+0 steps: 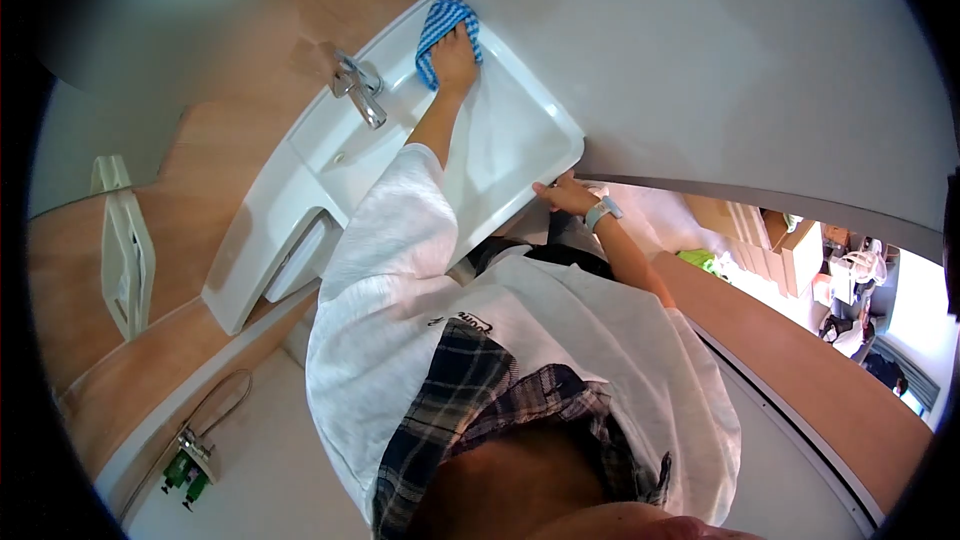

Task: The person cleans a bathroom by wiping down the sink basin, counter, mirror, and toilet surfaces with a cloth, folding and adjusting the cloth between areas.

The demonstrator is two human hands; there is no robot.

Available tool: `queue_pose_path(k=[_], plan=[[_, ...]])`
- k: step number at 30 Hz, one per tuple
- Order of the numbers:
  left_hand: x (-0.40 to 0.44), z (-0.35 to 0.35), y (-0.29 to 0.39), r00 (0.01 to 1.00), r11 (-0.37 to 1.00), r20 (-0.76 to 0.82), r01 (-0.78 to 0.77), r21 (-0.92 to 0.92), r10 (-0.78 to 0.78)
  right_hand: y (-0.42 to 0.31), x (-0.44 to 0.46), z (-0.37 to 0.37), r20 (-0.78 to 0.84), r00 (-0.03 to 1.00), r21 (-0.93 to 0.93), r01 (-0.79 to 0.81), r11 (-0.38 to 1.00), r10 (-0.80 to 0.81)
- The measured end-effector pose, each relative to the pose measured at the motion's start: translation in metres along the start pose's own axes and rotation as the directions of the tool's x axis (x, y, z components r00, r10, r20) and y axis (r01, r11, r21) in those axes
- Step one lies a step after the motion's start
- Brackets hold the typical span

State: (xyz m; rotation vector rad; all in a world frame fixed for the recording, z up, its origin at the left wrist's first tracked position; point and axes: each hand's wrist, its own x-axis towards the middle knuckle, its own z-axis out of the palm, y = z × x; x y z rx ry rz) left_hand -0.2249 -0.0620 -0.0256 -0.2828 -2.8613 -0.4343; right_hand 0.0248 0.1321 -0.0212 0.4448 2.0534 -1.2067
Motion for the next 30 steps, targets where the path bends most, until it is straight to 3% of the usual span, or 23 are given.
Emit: queue_pose_path(k=[2, 4, 6, 8, 9, 10, 12, 14, 16, 18, 20, 21, 22, 24, 26, 28, 30], plan=[[-0.012, 0.007, 0.005, 1.0, 0.999, -0.01, -0.026, -0.019, 0.025, -0.017, -0.009, -0.011, 0.13, 0.989, -0.092, -0.058, 0.994, 0.07], [-0.032, 0.019, 0.016, 0.99, 0.993, -0.101, -0.101, -0.065, 0.094, -0.004, 0.005, -0.008, 0.141, 0.985, -0.106, -0.08, 0.991, 0.094], [-0.06, 0.013, 0.036, 0.991, 0.956, 0.133, 0.027, -0.291, 0.013, 0.006, 0.011, -0.002, 0.149, 0.982, -0.123, -0.096, 0.988, 0.114], [-0.091, 0.01, 0.05, 0.995, 0.931, 0.068, -0.037, -0.362, 0.066, -0.002, 0.002, -0.002, 0.084, 0.996, -0.006, -0.01, 1.0, 0.011], [-0.103, -0.007, 0.06, 0.983, 0.89, 0.175, 0.025, -0.455, 0.063, -0.019, -0.015, -0.004, 0.034, 0.999, 0.011, -0.011, 1.0, 0.011], [-0.116, -0.008, 0.062, 0.979, 0.85, -0.078, -0.203, -0.487, 0.189, -0.016, -0.013, -0.003, 0.038, 0.999, 0.015, -0.013, 1.0, 0.012], [-0.137, -0.013, 0.072, 0.965, 0.825, 0.082, -0.168, -0.539, 0.25, -0.008, 0.0, -0.008, 0.137, 0.99, 0.012, -0.019, 1.0, 0.018], [-0.154, -0.026, 0.084, 0.941, 0.8, 0.107, -0.208, -0.562, 0.32, -0.005, 0.004, -0.002, 0.133, 0.991, 0.032, -0.032, 0.999, 0.027], [-0.161, -0.033, 0.095, 0.912, 0.767, 0.115, -0.257, -0.588, 0.393, -0.004, 0.002, 0.003, -0.042, 0.999, 0.024, -0.003, 1.0, 0.004], [-0.163, -0.04, 0.102, 0.853, 0.749, 0.167, -0.322, -0.578, 0.495, 0.006, -0.001, 0.009, -0.057, 0.997, -0.028, -0.052, 0.998, 0.05], [-0.164, -0.051, 0.104, 0.818, 0.739, 0.181, -0.368, -0.564, 0.546, 0.03, 0.004, 0.023, -0.268, 0.949, -0.099, 0.142, 0.985, -0.164], [-0.166, -0.054, 0.106, 0.782, 0.713, 0.206, -0.381, -0.589, 0.588, 0.008, -0.022, 0.022, -0.224, 0.973, -0.055, 0.04, 0.998, -0.052], [-0.172, -0.056, 0.106, 0.744, 0.688, 0.234, -0.384, -0.616, 0.625, 0.015, -0.026, 0.024, -0.228, 0.973, -0.058, 0.032, 0.998, -0.044], [-0.186, -0.059, 0.101, 0.745, 0.689, 0.221, -0.403, -0.602, 0.629, 0.025, -0.032, 0.031, -0.008, 0.991, -0.254, 0.125, 0.959, -0.131], [-0.195, -0.063, 0.089, 0.746, 0.695, 0.205, -0.432, -0.574, 0.633, 0.031, -0.041, 0.039, -0.072, 0.979, -0.323, 0.159, 0.933, -0.191], [-0.209, -0.07, 0.075, 0.801, 0.716, 0.199, -0.354, -0.601, 0.564, 0.042, -0.046, 0.037, -0.05, 0.992, -0.293, 0.097, 0.951, -0.116], [-0.222, -0.086, 0.056, 0.815, 0.763, 0.276, -0.279, -0.583, 0.509, 0.054, -0.047, 0.035, -0.095, 0.981, -0.323, 0.131, 0.937, -0.17]])
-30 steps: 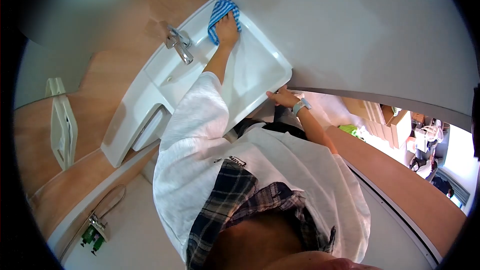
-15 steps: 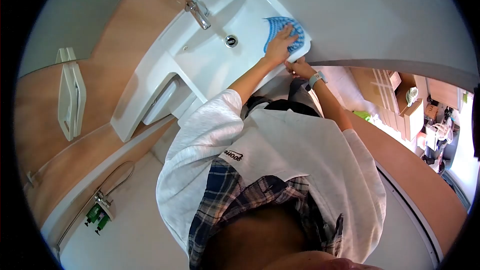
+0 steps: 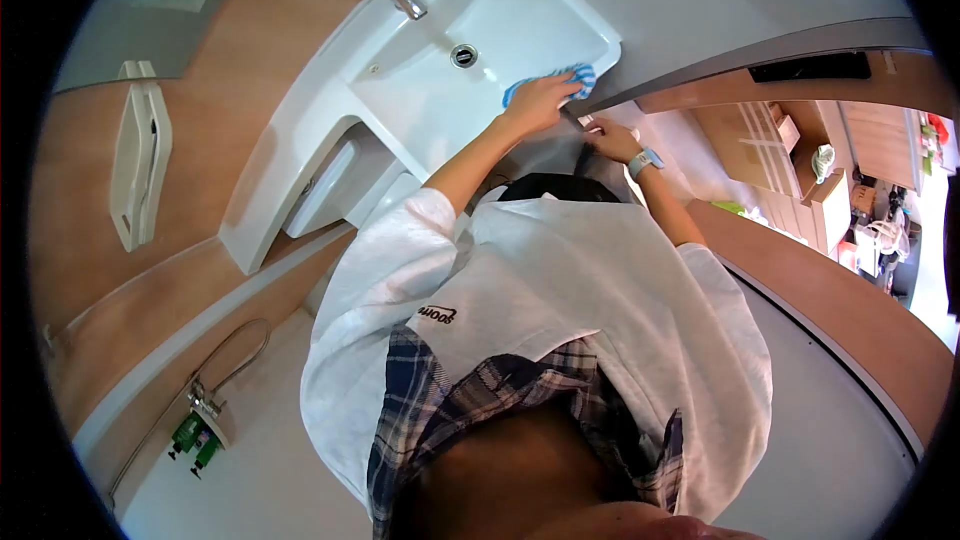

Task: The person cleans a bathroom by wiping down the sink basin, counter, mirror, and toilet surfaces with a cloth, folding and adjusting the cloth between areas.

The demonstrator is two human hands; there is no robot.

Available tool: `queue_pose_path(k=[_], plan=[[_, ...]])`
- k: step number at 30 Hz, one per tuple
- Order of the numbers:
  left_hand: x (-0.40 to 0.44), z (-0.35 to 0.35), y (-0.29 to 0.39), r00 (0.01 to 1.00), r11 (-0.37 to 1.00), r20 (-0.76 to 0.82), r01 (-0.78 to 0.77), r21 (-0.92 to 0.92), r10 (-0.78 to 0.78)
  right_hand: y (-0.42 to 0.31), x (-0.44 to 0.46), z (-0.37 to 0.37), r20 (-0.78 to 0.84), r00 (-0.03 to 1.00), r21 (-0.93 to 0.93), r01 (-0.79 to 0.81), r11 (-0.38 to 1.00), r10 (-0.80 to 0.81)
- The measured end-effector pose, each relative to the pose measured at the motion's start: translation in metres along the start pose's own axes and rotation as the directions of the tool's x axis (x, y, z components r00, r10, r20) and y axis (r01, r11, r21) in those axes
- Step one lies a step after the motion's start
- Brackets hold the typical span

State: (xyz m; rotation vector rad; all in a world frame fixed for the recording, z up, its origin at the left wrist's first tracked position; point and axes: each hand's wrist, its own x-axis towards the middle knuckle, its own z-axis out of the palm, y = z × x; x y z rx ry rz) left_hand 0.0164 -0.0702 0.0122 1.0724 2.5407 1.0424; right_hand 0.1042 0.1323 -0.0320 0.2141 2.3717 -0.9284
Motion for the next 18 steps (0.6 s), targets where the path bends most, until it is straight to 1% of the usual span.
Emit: queue_pose_path(k=[1, 2, 4, 5, 7, 8, 10, 11, 13, 14, 16, 17, 18], plan=[[-0.014, -0.009, -0.001, 0.996, 0.996, 0.032, 0.088, -0.005, -0.087, 0.009, 0.001, 0.002, -0.062, 0.997, -0.027, 0.033, 0.999, -0.035], [-0.027, -0.017, -0.002, 0.995, 0.996, 0.036, 0.088, 0.008, -0.088, 0.02, 0.002, 0.002, -0.064, 0.997, -0.017, 0.042, 0.999, -0.043], [-0.054, -0.03, -0.004, 0.976, 0.979, 0.078, 0.203, -0.002, -0.202, 0.039, -0.002, 0.002, -0.118, 0.993, 0.036, -0.018, 0.999, 0.022], [-0.068, -0.035, -0.004, 0.976, 0.98, 0.084, 0.199, 0.006, -0.199, 0.046, -0.005, 0.001, -0.122, 0.992, 0.047, -0.017, 0.999, 0.023], [-0.091, -0.037, -0.003, 0.936, 0.938, 0.072, 0.343, 0.041, -0.345, 0.056, -0.022, -0.01, -0.176, 0.975, 0.052, -0.129, 0.99, 0.136], [-0.098, -0.034, -0.003, 0.937, 0.941, 0.081, 0.337, 0.04, -0.339, 0.063, -0.03, -0.013, -0.179, 0.973, 0.057, -0.138, 0.989, 0.146], [-0.1, -0.033, -0.001, 0.931, 0.929, 0.004, 0.365, 0.06, -0.366, 0.079, -0.04, -0.018, -0.278, 0.937, 0.004, -0.217, 0.976, 0.21], [-0.095, -0.03, -0.002, 0.931, 0.93, 0.013, 0.362, 0.063, -0.364, 0.086, -0.046, -0.02, -0.288, 0.924, 0.043, -0.251, 0.967, 0.253], [-0.063, -0.031, 0.01, 0.911, 0.92, 0.139, 0.372, 0.125, -0.387, 0.1, -0.059, -0.023, -0.307, 0.912, 0.019, -0.279, 0.96, 0.271], [-0.049, -0.024, 0.013, 0.916, 0.924, 0.144, 0.358, 0.13, -0.375, 0.105, -0.066, -0.023, -0.309, 0.906, 0.021, -0.296, 0.955, 0.288], [-0.016, 0.0, 0.018, 0.981, 0.957, 0.012, 0.187, 0.222, -0.195, 0.113, -0.082, -0.024, -0.331, 0.889, 0.067, -0.311, 0.948, 0.316], [0.004, 0.013, 0.019, 0.983, 0.962, 0.023, 0.172, 0.213, -0.18, 0.119, -0.092, -0.024, -0.337, 0.879, 0.102, -0.321, 0.941, 0.337], [0.025, 0.027, 0.017, 0.991, 0.939, -0.031, 0.132, 0.317, -0.129, 0.126, -0.102, -0.021, -0.341, 0.871, 0.105, -0.34, 0.935, 0.355]])
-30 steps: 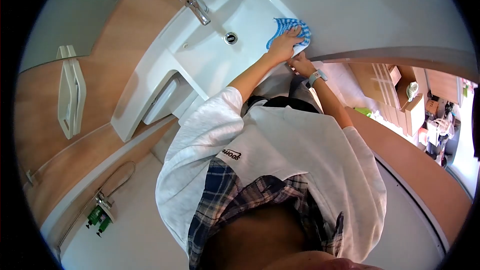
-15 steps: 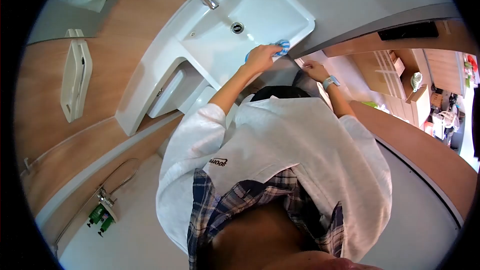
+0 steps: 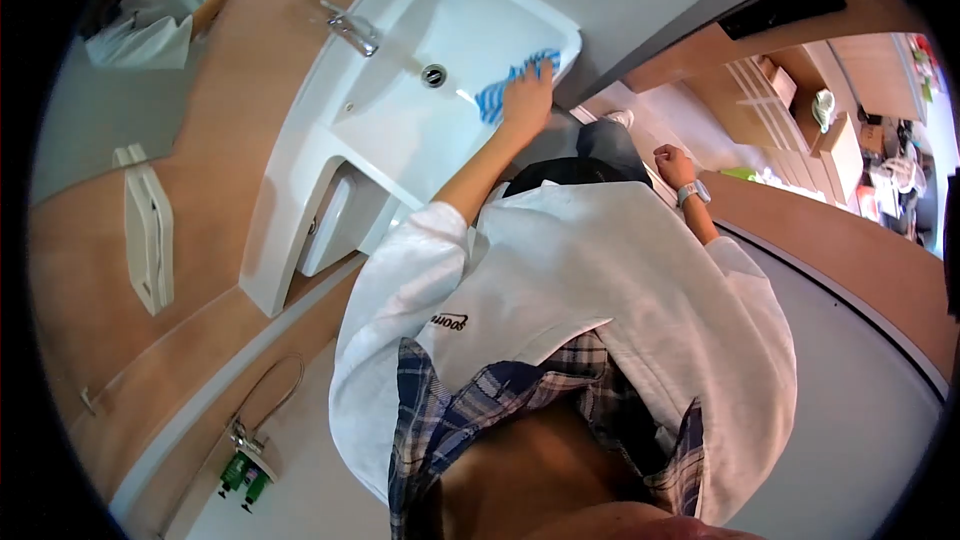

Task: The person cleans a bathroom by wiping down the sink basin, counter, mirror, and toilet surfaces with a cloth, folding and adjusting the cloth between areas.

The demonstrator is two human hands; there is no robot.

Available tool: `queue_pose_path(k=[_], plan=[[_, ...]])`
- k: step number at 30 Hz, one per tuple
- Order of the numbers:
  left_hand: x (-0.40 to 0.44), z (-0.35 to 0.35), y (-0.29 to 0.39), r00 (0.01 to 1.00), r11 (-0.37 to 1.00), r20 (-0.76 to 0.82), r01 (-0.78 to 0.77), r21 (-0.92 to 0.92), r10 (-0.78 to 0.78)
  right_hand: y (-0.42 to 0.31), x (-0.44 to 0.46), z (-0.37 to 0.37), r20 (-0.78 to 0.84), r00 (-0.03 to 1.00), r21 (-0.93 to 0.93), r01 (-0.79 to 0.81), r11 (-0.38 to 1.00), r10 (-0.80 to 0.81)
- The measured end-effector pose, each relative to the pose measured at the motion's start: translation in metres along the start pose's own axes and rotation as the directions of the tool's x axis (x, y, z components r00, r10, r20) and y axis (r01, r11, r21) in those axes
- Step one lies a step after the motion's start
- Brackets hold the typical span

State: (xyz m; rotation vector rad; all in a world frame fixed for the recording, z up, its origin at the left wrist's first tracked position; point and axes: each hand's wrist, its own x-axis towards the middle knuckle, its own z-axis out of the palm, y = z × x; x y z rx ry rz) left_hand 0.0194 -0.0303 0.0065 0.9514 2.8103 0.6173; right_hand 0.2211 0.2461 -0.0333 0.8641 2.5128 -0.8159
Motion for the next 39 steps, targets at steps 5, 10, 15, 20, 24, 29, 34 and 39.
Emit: queue_pose_path(k=[5, 10, 15, 20, 24, 29, 34, 39], plan=[[0.056, 0.063, 0.031, 0.949, 0.817, -0.314, 0.166, 0.553, 0.019, 0.033, -0.035, -0.02, -0.006, 0.994, -0.036, -0.11, 0.993, 0.11], [0.036, 0.044, 0.023, 0.95, 0.921, -0.309, 0.095, 0.379, 0.03, 0.037, -0.027, -0.025, 0.054, 0.997, 0.015, -0.047, 0.999, 0.046], [-0.016, -0.003, 0.005, 0.991, 0.996, -0.105, 0.087, 0.016, -0.085, -0.064, 0.011, -0.015, -0.012, 0.894, 0.017, 0.447, 0.894, -0.447], [-0.084, -0.035, -0.023, 0.962, 0.961, -0.098, 0.242, -0.131, -0.255, -0.198, -0.005, -0.003, 0.275, 0.742, 0.162, 0.591, 0.79, -0.611], [-0.119, -0.071, -0.06, 0.793, 0.594, 0.09, 0.521, -0.613, -0.602, -0.259, -0.025, 0.026, 0.384, 0.58, 0.146, 0.731, 0.667, -0.719], [-0.137, -0.126, -0.068, 0.74, -0.187, 0.041, -0.116, -0.976, -0.672, -0.31, -0.051, 0.061, 0.257, 0.451, 0.262, 0.819, 0.511, -0.854], [-0.13, -0.143, -0.064, 0.78, -0.262, -0.026, -0.241, -0.934, -0.626, -0.34, -0.051, 0.069, 0.199, 0.547, 0.388, 0.718, 0.578, -0.813], [-0.123, -0.137, -0.065, 0.74, 0.027, -0.114, -0.128, -0.991, -0.663, -0.317, -0.041, 0.047, 0.384, 0.623, 0.721, 0.259, 0.643, -0.682]])
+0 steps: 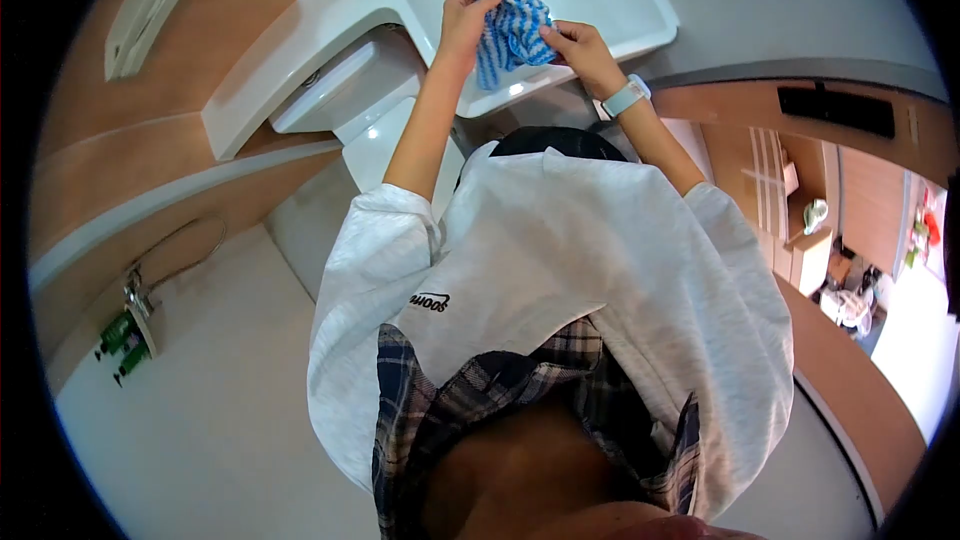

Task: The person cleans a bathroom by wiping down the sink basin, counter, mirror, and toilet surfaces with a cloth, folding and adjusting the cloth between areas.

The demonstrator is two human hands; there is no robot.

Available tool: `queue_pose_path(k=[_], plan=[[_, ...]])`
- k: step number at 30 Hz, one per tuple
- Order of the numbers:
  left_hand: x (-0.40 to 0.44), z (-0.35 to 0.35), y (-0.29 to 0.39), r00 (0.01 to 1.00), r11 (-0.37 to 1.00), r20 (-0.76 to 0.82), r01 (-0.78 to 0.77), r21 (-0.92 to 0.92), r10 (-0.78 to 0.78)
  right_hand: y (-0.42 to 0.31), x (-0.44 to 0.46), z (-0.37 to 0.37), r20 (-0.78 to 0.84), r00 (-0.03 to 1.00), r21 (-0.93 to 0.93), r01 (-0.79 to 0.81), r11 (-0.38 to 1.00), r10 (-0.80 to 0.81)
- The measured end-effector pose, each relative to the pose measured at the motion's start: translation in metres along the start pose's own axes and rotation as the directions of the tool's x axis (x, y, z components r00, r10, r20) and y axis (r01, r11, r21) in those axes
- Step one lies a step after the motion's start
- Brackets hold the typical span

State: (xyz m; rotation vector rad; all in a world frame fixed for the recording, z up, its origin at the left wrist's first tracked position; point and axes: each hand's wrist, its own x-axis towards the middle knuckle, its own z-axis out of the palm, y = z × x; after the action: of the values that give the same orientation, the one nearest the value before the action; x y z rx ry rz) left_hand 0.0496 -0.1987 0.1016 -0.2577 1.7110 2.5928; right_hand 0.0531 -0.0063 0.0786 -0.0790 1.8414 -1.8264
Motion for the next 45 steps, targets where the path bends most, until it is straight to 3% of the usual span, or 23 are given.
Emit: queue_pose_path(k=[1, 3, 5, 6, 7, 9, 11, 16, 17, 19, 21, 23, 25, 29, 31, 32, 34, 37, 39, 41, 42, 43, 45], plan=[[0.007, 0.001, -0.004, 1.0, 0.979, 0.011, -0.028, 0.201, 0.027, -0.005, -0.008, -0.003, -0.024, 1.0, 0.002, -0.009, 1.0, 0.009], [0.013, 0.0, -0.024, 0.998, 0.975, 0.042, 0.039, 0.218, -0.049, -0.009, -0.017, -0.007, -0.093, 0.99, 0.21, -0.088, 0.974, 0.109], [0.013, 0.001, -0.043, 0.995, 0.67, -0.003, -0.064, 0.74, 0.099, -0.009, -0.021, -0.01, -0.183, 0.979, 0.236, -0.042, 0.971, 0.087], [0.013, -0.006, -0.066, 0.959, 0.407, 0.129, -0.226, 0.885, 0.252, -0.016, -0.025, -0.011, -0.286, 0.954, 0.204, -0.029, 0.979, 0.088], [0.002, 0.003, -0.054, 0.957, 0.411, 0.146, -0.241, 0.879, 0.249, -0.023, -0.028, -0.013, -0.386, 0.919, 0.169, -0.017, 0.985, 0.082], [-0.032, 0.015, -0.036, 0.919, 0.79, 0.381, -0.16, 0.591, -0.099, -0.034, -0.031, -0.015, -0.458, 0.886, 0.216, 0.036, 0.976, 0.069], [-0.042, 0.027, -0.063, 0.876, 0.901, 0.443, -0.024, 0.433, -0.189, -0.04, -0.038, -0.011, -0.506, 0.859, 0.267, 0.069, 0.961, 0.079], [-0.013, 0.038, -0.058, 0.975, 0.718, 0.17, -0.222, 0.66, 0.145, -0.065, -0.019, -0.03, -0.42, 0.905, 0.128, 0.132, 0.983, -0.067], [0.006, 0.027, -0.06, 0.939, 0.688, 0.17, -0.336, 0.643, 0.3, -0.066, -0.008, -0.043, -0.35, 0.926, 0.041, 0.164, 0.986, -0.139], [0.021, 0.013, -0.025, 0.916, 0.69, 0.126, -0.373, 0.62, 0.382, -0.073, 0.013, -0.057, -0.354, 0.91, -0.01, 0.225, 0.974, -0.214], [0.021, 0.011, 0.019, 0.846, 0.645, 0.093, -0.466, 0.605, 0.524, -0.085, 0.027, -0.068, -0.253, 0.867, -0.189, 0.392, 0.9, -0.43], [0.01, 0.012, 0.04, 0.823, 0.581, 0.113, -0.483, 0.655, 0.557, -0.097, 0.02, -0.061, -0.182, 0.885, -0.282, 0.37, 0.885, -0.428], [-0.009, 0.013, 0.043, 0.803, 0.519, 0.143, -0.498, 0.695, 0.578, -0.088, 0.022, -0.058, -0.144, 0.816, -0.345, 0.49, 0.801, -0.56], [-0.048, -0.008, -0.015, 0.919, 0.497, 0.269, -0.383, 0.778, 0.287, -0.028, -0.009, -0.054, -0.127, 0.901, -0.401, 0.337, 0.852, -0.416], [-0.071, -0.01, -0.035, 0.958, 0.447, 0.287, -0.248, 0.859, -0.02, 0.021, -0.026, -0.056, -0.168, 0.93, -0.447, 0.223, 0.866, -0.326], [-0.079, -0.01, -0.045, 0.956, 0.45, 0.291, -0.242, 0.86, -0.042, 0.039, -0.037, -0.057, -0.203, 0.951, -0.399, 0.135, 0.907, -0.231], [-0.089, -0.005, -0.057, 0.867, 0.418, 0.499, -0.447, 0.791, -0.017, 0.066, -0.059, -0.057, -0.271, 0.962, -0.235, -0.034, 0.971, -0.031], [-0.078, 0.011, -0.054, 0.857, 0.59, 0.472, -0.274, 0.759, -0.209, 0.097, -0.071, -0.07, -0.405, 0.91, -0.227, -0.01, 0.974, -0.085], [-0.061, 0.01, -0.058, 0.853, 0.595, 0.449, -0.222, 0.772, -0.265, 0.104, -0.073, -0.074, -0.447, 0.883, -0.14, 0.091, 0.986, -0.145], [-0.047, 0.005, -0.058, 0.801, 0.187, 0.597, -0.592, 0.783, 0.038, 0.098, -0.075, -0.082, -0.548, 0.837, 0.094, 0.058, 0.994, 0.003], [-0.042, -0.006, -0.066, 0.795, 0.04, 0.606, -0.606, 0.794, 0.015, 0.079, -0.079, -0.083, -0.531, 0.842, 0.13, -0.027, 0.991, 0.092], [-0.04, -0.008, -0.065, 0.791, 0.043, 0.612, -0.612, 0.79, 0.013, 0.077, -0.079, -0.084, -0.537, 0.838, 0.13, -0.026, 0.991, 0.093], [-0.034, -0.009, -0.062, 0.838, 0.166, 0.414, -0.379, 0.91, -0.355, 0.07, -0.071, -0.087, -0.527, 0.783, 0.581, 0.048, 0.812, 0.331]])
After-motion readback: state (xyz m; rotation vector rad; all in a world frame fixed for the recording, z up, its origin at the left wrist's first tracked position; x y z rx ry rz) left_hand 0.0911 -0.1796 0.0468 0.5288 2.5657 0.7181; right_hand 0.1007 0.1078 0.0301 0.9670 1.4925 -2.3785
